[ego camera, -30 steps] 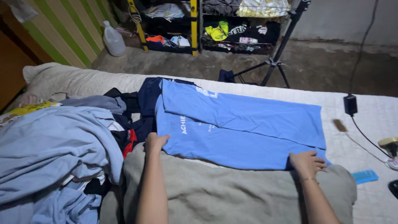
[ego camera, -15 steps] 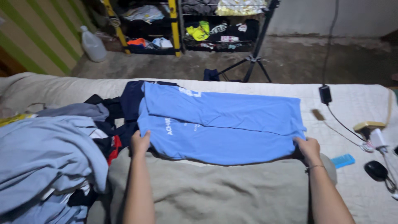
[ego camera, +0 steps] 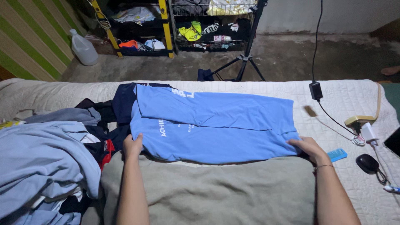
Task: The person folds a dark blue pair of shorts, then a light blue t-shirt, and finally a light grey hoodie on a bed. Each item is smoothed, folded into a compact rectangle, and placed in a growing stack.
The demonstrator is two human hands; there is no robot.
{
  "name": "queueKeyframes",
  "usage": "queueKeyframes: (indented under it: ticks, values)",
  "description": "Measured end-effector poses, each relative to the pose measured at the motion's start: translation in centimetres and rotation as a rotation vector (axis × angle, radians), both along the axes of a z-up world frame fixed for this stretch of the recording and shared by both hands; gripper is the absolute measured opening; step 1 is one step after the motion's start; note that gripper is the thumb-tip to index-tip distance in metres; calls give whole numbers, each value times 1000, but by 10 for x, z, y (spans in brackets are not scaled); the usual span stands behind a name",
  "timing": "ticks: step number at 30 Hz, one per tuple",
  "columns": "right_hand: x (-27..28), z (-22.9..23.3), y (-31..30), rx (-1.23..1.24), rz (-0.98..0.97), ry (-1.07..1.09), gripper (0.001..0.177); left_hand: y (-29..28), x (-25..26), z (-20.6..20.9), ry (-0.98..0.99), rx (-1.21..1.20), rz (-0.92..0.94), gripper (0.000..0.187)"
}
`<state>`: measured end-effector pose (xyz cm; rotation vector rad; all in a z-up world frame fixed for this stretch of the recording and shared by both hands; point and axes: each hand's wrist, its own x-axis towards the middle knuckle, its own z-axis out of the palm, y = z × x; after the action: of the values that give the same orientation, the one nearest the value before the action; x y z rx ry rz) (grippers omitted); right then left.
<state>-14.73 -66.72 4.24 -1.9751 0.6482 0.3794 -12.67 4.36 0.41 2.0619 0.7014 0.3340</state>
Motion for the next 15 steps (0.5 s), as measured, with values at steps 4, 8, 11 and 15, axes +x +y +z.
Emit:
queueKeyframes:
  ticks: [4,8,11,15]
  values:
    - [0,11,-16,-73,177,142,48,-5,-2,12,180,-26,-19,48]
    - [-7,17,-27,56,151,51,44,-2,-4,20,531,109,-12,52]
    - [-23,18,-29,189,-207,-70,44,3,-6,10,382,8,-67,44]
    - [-31,23,-28,20,-265,27,49,12,-7,0,-45,-208,-39,46]
